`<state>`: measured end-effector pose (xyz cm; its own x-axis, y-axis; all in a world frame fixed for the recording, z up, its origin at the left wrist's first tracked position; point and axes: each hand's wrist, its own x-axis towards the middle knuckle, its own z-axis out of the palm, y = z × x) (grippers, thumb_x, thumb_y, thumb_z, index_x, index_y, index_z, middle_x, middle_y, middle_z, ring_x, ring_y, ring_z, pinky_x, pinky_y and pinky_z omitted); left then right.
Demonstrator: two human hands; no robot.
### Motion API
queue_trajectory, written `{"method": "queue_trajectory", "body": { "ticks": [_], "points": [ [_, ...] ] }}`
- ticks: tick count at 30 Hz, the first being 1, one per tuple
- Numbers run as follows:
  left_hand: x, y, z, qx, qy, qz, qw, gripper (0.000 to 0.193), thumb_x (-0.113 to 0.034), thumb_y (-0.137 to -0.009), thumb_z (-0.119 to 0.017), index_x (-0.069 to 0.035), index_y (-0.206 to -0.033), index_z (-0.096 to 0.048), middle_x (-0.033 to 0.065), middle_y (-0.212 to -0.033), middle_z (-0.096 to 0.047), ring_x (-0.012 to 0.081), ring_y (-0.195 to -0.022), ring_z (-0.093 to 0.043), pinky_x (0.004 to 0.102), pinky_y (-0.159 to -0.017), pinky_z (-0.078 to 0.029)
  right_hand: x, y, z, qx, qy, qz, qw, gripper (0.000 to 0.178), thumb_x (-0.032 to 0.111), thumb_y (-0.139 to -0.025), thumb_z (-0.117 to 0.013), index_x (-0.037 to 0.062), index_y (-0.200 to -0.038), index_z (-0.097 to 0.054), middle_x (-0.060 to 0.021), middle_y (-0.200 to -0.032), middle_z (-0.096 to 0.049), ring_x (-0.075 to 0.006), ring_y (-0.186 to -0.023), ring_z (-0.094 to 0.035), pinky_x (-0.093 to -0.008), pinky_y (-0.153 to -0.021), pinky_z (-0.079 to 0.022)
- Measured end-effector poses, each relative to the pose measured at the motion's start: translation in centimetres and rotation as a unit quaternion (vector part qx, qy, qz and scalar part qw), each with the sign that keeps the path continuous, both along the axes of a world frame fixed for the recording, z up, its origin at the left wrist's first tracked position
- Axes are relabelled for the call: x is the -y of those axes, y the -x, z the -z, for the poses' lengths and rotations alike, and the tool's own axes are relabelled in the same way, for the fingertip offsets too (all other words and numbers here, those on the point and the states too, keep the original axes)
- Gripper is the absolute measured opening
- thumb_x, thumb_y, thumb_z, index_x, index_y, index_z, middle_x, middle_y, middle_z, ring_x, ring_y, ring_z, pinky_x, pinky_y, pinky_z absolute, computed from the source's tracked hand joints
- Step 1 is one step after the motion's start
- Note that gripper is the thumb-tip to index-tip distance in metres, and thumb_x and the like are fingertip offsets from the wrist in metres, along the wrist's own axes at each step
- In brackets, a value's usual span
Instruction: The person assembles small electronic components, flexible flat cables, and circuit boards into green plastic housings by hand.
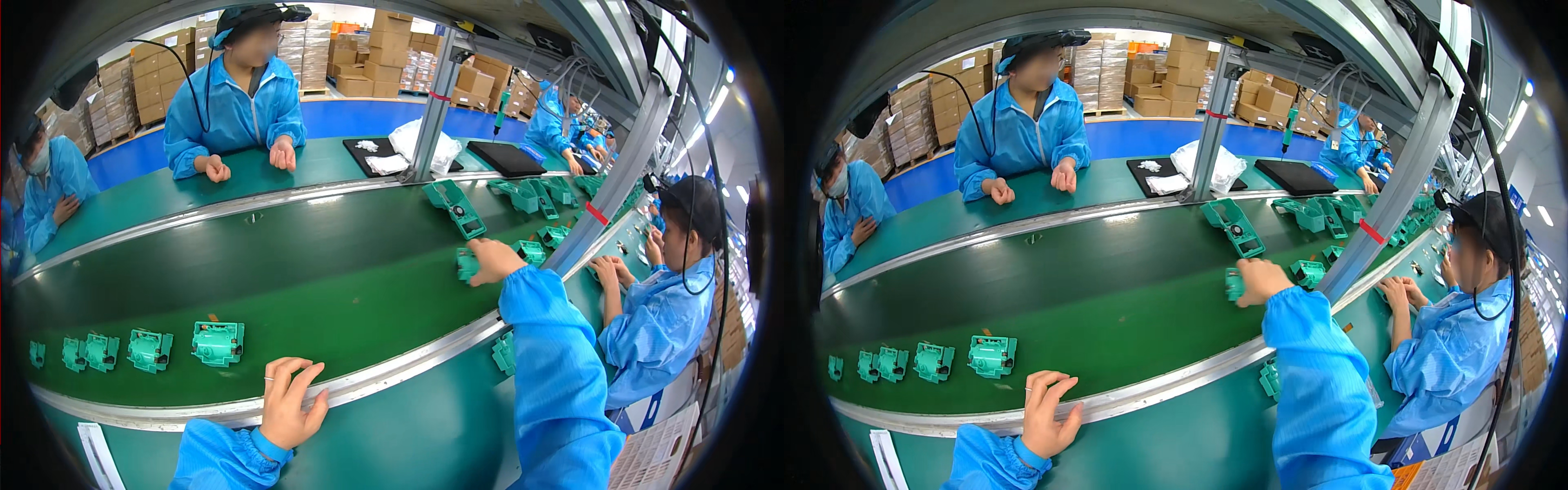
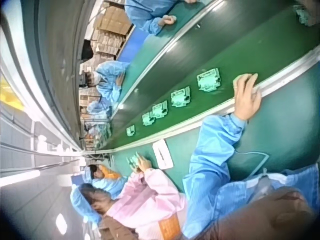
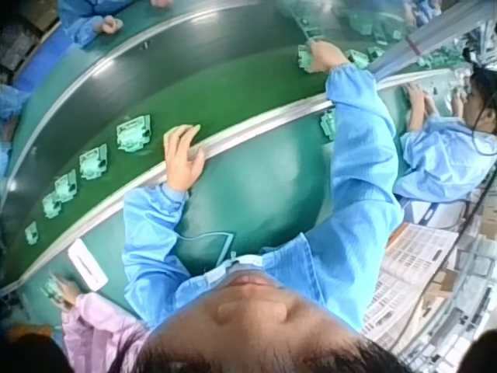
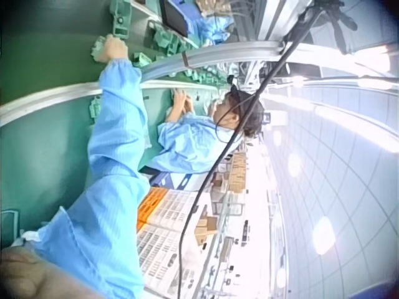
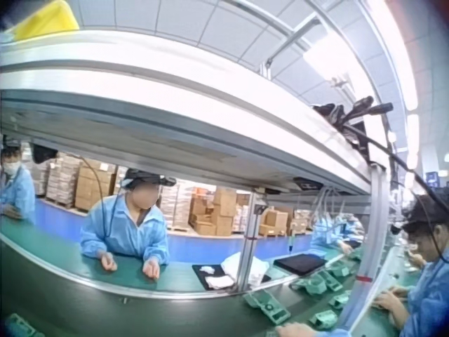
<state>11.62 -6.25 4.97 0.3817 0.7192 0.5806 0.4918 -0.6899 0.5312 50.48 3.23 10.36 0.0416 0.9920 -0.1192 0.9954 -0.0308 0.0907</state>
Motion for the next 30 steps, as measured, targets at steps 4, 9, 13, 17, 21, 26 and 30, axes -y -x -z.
{"method": "queue_trajectory", "body": {
  "ticks": [4,9,13,17,21,26,30],
  "points": [
    [0.8,0.8,0.3,0.140,0.240,0.068,0.958,0.038,-0.005,-0.072,-0.060,-0.002,-0.109,-0.050,0.0147,-0.103,-0.051,0.0269,-0.101,-0.048,0.0368,-0.083,-0.040,3.5,10.0,-1.8,-0.132,-0.130,-0.176,0.967,0.065,0.020,-0.053,-0.071,0.0026,-0.110,-0.045,-0.0185,-0.101,-0.050,-0.0342,-0.092,-0.050,-0.0399,-0.077,-0.045],
    [-1.0,1.6,1.4,0.397,0.521,0.209,0.726,0.040,-0.015,-0.085,-0.050,-0.002,-0.121,-0.038,0.0148,-0.114,-0.048,0.0258,-0.110,-0.045,0.0390,-0.090,-0.039,9.2,19.7,-0.3,-0.297,-0.186,-0.260,0.900,0.071,0.014,-0.058,-0.069,0.0049,-0.121,-0.038,-0.0180,-0.105,-0.045,-0.0344,-0.097,-0.045,-0.0402,-0.082,-0.040],
    [-1.0,2.4,2.0,0.505,0.562,0.284,0.590,0.038,-0.017,-0.089,-0.046,-0.001,-0.122,-0.037,0.0130,-0.116,-0.047,0.0225,-0.108,-0.047,0.0403,-0.093,-0.037,10.4,22.4,2.0,-0.392,-0.192,-0.285,0.853,0.075,0.012,-0.058,-0.072,0.0040,-0.123,-0.036,-0.0183,-0.113,-0.043,-0.0351,-0.104,-0.043,-0.0423,-0.087,-0.038],
    [-1.3,3.2,3.3,0.535,0.568,0.294,0.552,0.035,-0.013,-0.088,-0.046,-0.002,-0.120,-0.040,0.0107,-0.115,-0.049,0.0215,-0.106,-0.049,0.0388,-0.092,-0.038,10.0,22.8,4.2,-0.450,-0.205,-0.321,0.808,0.082,0.014,-0.056,-0.078,0.0021,-0.123,-0.035,-0.0188,-0.119,-0.041,-0.0361,-0.110,-0.040,-0.0425,-0.091,-0.036],
    [-1.6,3.8,3.9,0.564,0.578,0.305,0.504,0.034,-0.011,-0.088,-0.047,-0.002,-0.120,-0.040,0.0101,-0.114,-0.050,0.0213,-0.105,-0.049,0.0376,-0.091,-0.039,9.5,22.4,5.6,-0.503,-0.185,-0.273,0.799,0.084,0.012,-0.055,-0.079,0.0005,-0.124,-0.034,-0.0210,-0.123,-0.039,-0.0363,-0.114,-0.039,-0.0420,-0.094,-0.034],
    [-1.8,3.9,4.3,0.573,0.574,0.329,0.484,0.034,-0.010,-0.088,-0.046,-0.001,-0.120,-0.040,0.0110,-0.114,-0.050,0.0216,-0.106,-0.049,0.0377,-0.091,-0.039,9.3,22.2,6.7,-0.482,-0.223,-0.311,0.788,0.078,0.009,-0.053,-0.078,-0.0012,-0.120,-0.038,-0.0208,-0.120,-0.042,-0.0360,-0.111,-0.042,-0.0410,-0.091,-0.038],
    [-1.9,3.7,4.8,0.557,0.590,0.294,0.506,0.040,-0.010,-0.087,-0.046,-0.002,-0.124,-0.036,0.0120,-0.116,-0.047,0.0220,-0.105,-0.050,0.0377,-0.091,-0.040,9.1,22.0,7.2,-0.481,-0.260,-0.319,0.775,0.073,0.006,-0.052,-0.074,-0.0014,-0.116,-0.042,-0.0194,-0.117,-0.044,-0.0366,-0.110,-0.043,-0.0415,-0.089,-0.039]
  ]
}}
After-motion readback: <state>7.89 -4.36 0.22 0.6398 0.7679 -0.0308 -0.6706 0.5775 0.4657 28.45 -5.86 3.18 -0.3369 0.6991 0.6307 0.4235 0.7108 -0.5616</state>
